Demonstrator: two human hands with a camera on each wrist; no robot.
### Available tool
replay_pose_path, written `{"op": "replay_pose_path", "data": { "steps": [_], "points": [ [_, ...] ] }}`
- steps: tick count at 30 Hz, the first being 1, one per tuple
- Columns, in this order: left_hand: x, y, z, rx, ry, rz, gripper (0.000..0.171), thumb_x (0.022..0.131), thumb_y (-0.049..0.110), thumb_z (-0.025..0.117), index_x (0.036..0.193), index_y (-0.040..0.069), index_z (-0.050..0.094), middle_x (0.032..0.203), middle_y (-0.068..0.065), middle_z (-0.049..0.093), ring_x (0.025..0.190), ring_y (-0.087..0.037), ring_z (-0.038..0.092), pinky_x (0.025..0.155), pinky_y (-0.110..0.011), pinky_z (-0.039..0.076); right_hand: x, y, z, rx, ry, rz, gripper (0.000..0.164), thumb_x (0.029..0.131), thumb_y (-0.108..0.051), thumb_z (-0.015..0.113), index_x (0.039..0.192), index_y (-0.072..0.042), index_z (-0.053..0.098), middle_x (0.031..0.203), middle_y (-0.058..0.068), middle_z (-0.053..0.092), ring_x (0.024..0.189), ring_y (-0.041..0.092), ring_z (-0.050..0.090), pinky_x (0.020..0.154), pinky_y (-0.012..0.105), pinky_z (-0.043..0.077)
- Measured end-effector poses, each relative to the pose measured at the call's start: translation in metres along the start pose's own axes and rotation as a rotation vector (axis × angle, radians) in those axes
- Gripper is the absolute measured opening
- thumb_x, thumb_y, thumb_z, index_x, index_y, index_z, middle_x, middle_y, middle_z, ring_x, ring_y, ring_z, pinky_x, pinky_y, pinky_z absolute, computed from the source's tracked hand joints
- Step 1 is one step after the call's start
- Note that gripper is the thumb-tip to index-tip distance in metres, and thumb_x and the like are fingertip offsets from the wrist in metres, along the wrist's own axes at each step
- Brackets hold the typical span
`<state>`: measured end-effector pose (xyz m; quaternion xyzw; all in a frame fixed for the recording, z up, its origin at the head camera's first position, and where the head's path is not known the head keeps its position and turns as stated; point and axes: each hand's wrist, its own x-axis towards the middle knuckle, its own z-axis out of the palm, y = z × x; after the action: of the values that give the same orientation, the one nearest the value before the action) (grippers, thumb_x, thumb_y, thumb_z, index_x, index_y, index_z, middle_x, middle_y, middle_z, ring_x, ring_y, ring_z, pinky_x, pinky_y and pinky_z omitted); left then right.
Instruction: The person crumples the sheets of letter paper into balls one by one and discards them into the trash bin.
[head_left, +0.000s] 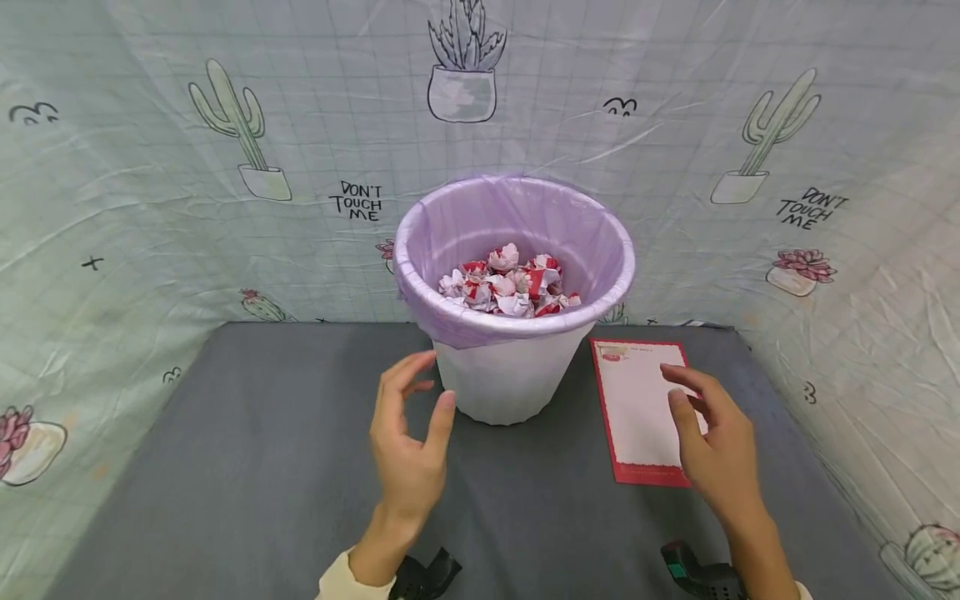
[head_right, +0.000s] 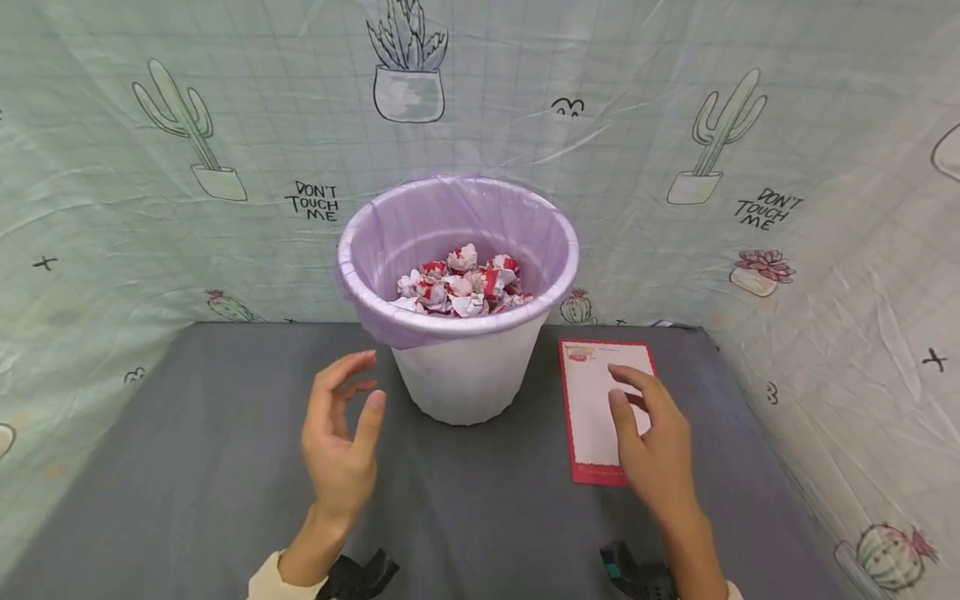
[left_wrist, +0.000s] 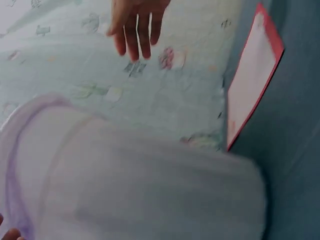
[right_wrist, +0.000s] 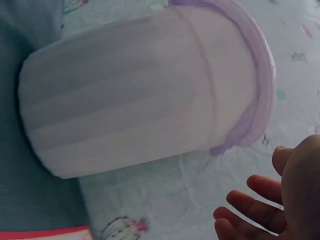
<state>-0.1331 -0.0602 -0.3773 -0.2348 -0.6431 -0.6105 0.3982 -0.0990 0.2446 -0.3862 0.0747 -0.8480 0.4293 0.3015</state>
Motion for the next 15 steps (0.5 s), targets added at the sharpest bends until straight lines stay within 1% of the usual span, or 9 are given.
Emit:
{"op": "replay_pose_path", "data": {
  "steps": [4, 6, 8, 12, 14, 15],
  "points": [
    [-0.028, -0.001, 0.008, -0.061, -0.051, -0.032, 0.032, 0.088, -0.004, 0.06, 0.119, -0.009, 0.055, 0.114, -0.022, 0.059, 0.106, -0.031, 0.055, 0.087, -0.033, 0.045, -0.022, 0.012, 0.002, 0.04, -0.032, 0.1, 0.034, 0.094, 0.003, 0.055, 0.127, -0.004, 0.058, 0.121, 0.012, 0.061, 0.111, 0.006, 0.055, 0.088, 0.01, 0.041],
    [-0.04, -0.003, 0.013, -0.075, -0.082, -0.058, 0.032, 0.086, -0.008, 0.06, 0.118, -0.008, 0.056, 0.113, -0.019, 0.06, 0.104, -0.029, 0.055, 0.087, -0.032, 0.045, -0.033, 0.016, 0.003, 0.04, -0.05, 0.146, 0.033, 0.096, 0.001, 0.054, 0.128, -0.006, 0.058, 0.122, 0.01, 0.061, 0.111, 0.005, 0.055, 0.088, 0.01, 0.04],
    [-0.052, -0.005, 0.016, -0.092, -0.115, -0.093, 0.032, 0.086, -0.01, 0.06, 0.118, -0.007, 0.056, 0.112, -0.016, 0.06, 0.102, -0.029, 0.057, 0.086, -0.033, 0.046, -0.044, 0.019, 0.005, 0.02, -0.056, 0.188, 0.032, 0.097, -0.002, 0.053, 0.128, -0.008, 0.058, 0.122, 0.009, 0.061, 0.109, 0.002, 0.056, 0.087, 0.009, 0.04],
    [-0.073, -0.009, 0.026, -0.142, -0.17, -0.175, 0.031, 0.087, -0.011, 0.059, 0.117, -0.005, 0.056, 0.112, -0.013, 0.06, 0.101, -0.03, 0.058, 0.084, -0.034, 0.048, -0.061, 0.029, 0.009, -0.006, -0.047, 0.269, 0.032, 0.098, -0.007, 0.053, 0.13, -0.011, 0.057, 0.124, 0.007, 0.061, 0.106, -0.004, 0.057, 0.085, 0.008, 0.04],
    [-0.084, -0.011, 0.031, -0.163, -0.192, -0.235, 0.029, 0.089, -0.01, 0.058, 0.117, -0.003, 0.057, 0.112, -0.011, 0.061, 0.101, -0.029, 0.059, 0.084, -0.034, 0.049, -0.068, 0.036, 0.011, -0.014, -0.042, 0.307, 0.033, 0.098, -0.008, 0.053, 0.131, -0.011, 0.056, 0.126, 0.006, 0.059, 0.107, 0.002, 0.058, 0.084, 0.007, 0.04],
    [-0.09, -0.012, 0.034, -0.173, -0.201, -0.271, 0.028, 0.09, -0.008, 0.058, 0.117, -0.003, 0.057, 0.112, -0.011, 0.061, 0.101, -0.028, 0.06, 0.083, -0.034, 0.049, -0.071, 0.039, 0.013, -0.03, -0.045, 0.315, 0.034, 0.098, -0.008, 0.054, 0.132, -0.011, 0.055, 0.128, 0.006, 0.058, 0.11, 0.007, 0.059, 0.084, 0.006, 0.04]
  ]
}}
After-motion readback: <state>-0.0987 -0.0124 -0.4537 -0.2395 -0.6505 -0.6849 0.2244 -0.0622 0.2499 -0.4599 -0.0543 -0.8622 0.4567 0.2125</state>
